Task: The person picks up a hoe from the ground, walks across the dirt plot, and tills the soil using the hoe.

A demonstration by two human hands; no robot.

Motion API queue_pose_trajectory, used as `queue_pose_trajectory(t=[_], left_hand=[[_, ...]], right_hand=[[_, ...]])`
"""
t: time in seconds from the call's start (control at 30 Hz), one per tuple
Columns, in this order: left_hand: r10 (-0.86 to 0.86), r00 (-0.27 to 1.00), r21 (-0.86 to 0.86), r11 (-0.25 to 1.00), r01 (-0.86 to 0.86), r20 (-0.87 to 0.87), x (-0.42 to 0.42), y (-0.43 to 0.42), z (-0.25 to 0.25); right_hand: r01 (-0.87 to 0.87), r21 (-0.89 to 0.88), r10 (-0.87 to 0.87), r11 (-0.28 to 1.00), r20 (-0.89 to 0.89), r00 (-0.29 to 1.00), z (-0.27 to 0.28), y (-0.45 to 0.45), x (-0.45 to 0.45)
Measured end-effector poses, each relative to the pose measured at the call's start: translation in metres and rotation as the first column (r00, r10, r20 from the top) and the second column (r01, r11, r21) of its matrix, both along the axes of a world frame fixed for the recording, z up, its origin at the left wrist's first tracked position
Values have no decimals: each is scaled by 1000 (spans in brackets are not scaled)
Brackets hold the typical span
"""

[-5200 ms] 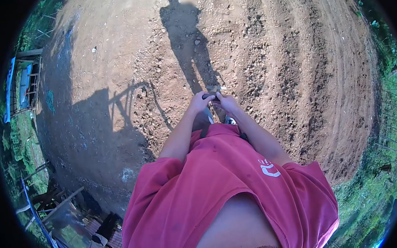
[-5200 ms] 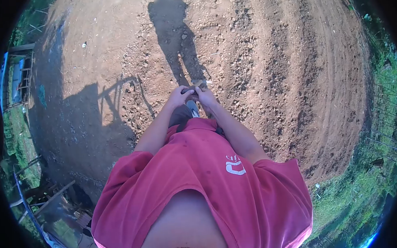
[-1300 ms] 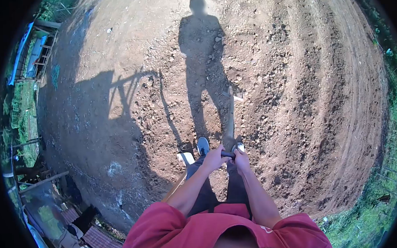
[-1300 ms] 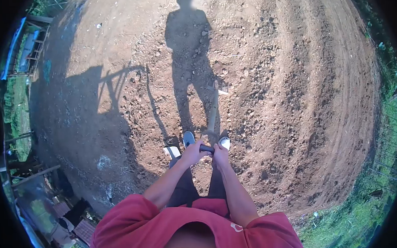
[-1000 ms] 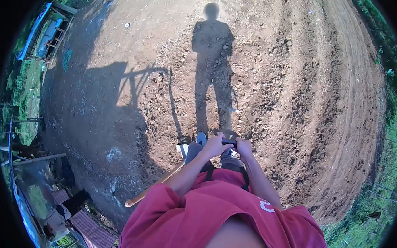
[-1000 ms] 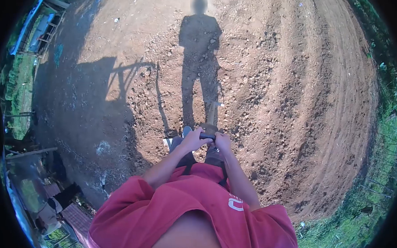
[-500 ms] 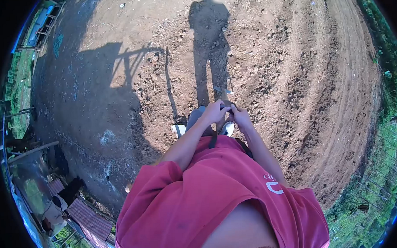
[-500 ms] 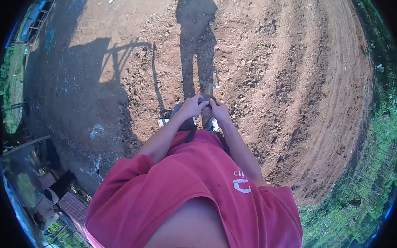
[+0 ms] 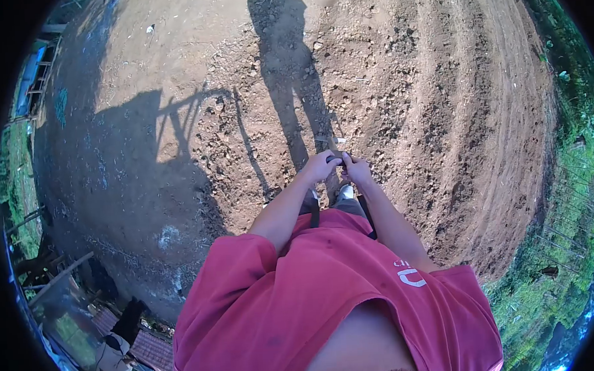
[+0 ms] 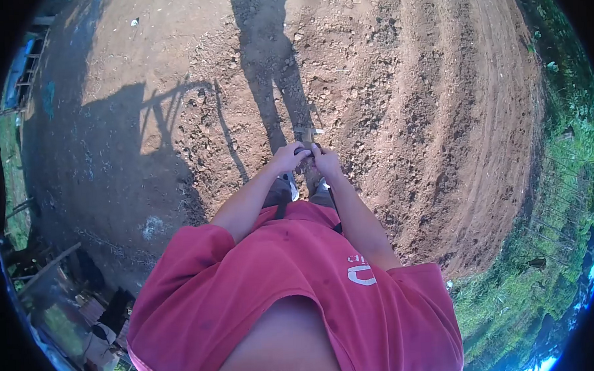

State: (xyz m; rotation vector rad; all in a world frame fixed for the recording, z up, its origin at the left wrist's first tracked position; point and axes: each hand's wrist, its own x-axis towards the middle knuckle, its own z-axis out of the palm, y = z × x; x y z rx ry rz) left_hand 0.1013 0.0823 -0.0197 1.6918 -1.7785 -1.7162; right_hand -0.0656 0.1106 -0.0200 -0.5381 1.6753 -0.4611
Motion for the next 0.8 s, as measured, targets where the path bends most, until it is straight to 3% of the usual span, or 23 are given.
queue_pose_trajectory(t=[0.1, 0.17, 0.3, 0.43, 0.53, 0.57, 0.67, 0.8], left_hand=[[-4, 1000, 0, 1000, 4, 0, 0, -7, -4], [-10, 1000, -68, 998, 9, -10, -2, -8, -10], [-33, 999, -30, 999, 33, -15, -1, 1, -10], [-82, 997, -55, 995, 81, -11, 1, -1, -11], [-5, 1000, 36, 999, 6, -14, 1, -12, -5], [38, 999, 88, 995, -40, 26, -2, -18, -4], [37, 996, -14, 999, -36, 83, -4, -35, -18], [71, 987, 27, 997, -76, 144, -4, -61, -5]], right_hand=[[88, 8, -89, 996, 78, 993, -3, -8, 4], [62, 37, -64, 997, 50, 997, -1, -12, -1], [65, 72, -69, 995, 64, 996, -8, -2, -2], [88, -38, -91, 995, -88, 992, 1, 0, 6], [87, -62, -90, 994, -44, 995, -1, -17, 7], [-15, -77, 6, 997, -114, 993, 0, -24, 3], [-132, -108, 107, 985, -213, 971, -25, -43, -4], [-204, -114, 173, 972, -237, 956, -47, -71, -6]])
